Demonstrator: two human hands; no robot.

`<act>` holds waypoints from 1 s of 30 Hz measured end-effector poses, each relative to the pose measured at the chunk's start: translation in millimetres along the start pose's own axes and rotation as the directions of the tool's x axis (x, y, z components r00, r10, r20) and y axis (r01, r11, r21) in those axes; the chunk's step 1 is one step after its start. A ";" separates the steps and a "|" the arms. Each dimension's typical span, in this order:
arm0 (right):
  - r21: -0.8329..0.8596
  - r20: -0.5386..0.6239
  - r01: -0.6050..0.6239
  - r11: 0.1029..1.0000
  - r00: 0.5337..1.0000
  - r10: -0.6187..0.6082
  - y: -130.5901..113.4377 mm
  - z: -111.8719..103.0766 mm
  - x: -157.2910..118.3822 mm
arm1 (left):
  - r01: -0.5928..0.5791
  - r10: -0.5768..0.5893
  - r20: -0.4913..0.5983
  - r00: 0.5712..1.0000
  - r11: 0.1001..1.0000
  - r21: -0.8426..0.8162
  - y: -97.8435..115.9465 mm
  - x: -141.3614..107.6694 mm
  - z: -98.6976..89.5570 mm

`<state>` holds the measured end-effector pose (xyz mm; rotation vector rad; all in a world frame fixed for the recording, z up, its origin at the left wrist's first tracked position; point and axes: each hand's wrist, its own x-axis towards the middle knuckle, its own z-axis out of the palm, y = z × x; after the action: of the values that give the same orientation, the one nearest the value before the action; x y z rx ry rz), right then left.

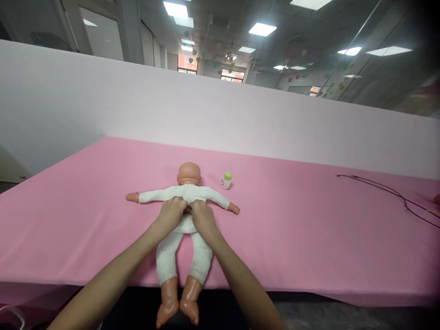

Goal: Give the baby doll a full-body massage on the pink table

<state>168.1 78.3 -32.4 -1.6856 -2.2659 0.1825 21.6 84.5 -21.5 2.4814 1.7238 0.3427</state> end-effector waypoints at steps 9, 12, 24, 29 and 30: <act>0.056 -0.001 -0.004 0.998 1.000 0.004 2.2 -11.9 -11.5 | -0.047 0.048 0.005 0.999 0.994 -0.101 -0.9 -13.4 -7.7; 0.037 -0.009 0.031 0.999 0.999 -0.031 4.7 -8.5 -24.9 | -0.044 0.041 -0.028 0.999 0.988 -0.149 1.7 -27.0 -3.3; 0.013 -0.024 0.060 0.998 0.998 -0.060 -1.9 -15.3 -51.8 | -0.061 0.028 -0.162 0.986 0.977 -0.204 5.5 -59.2 4.7; -0.115 0.015 0.079 0.990 0.997 -0.078 -11.1 4.3 -72.1 | 0.032 -0.036 -0.070 0.997 0.998 -0.053 23.0 -81.5 18.6; -0.142 0.025 0.072 0.987 0.997 -0.069 -12.4 9.7 -71.6 | 0.038 -0.038 -0.050 0.998 0.999 -0.013 25.0 -80.5 21.3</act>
<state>172.3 7.3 -50.3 -1.6753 -2.4008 0.0217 22.6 1.4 -47.1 2.4484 1.7796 0.4137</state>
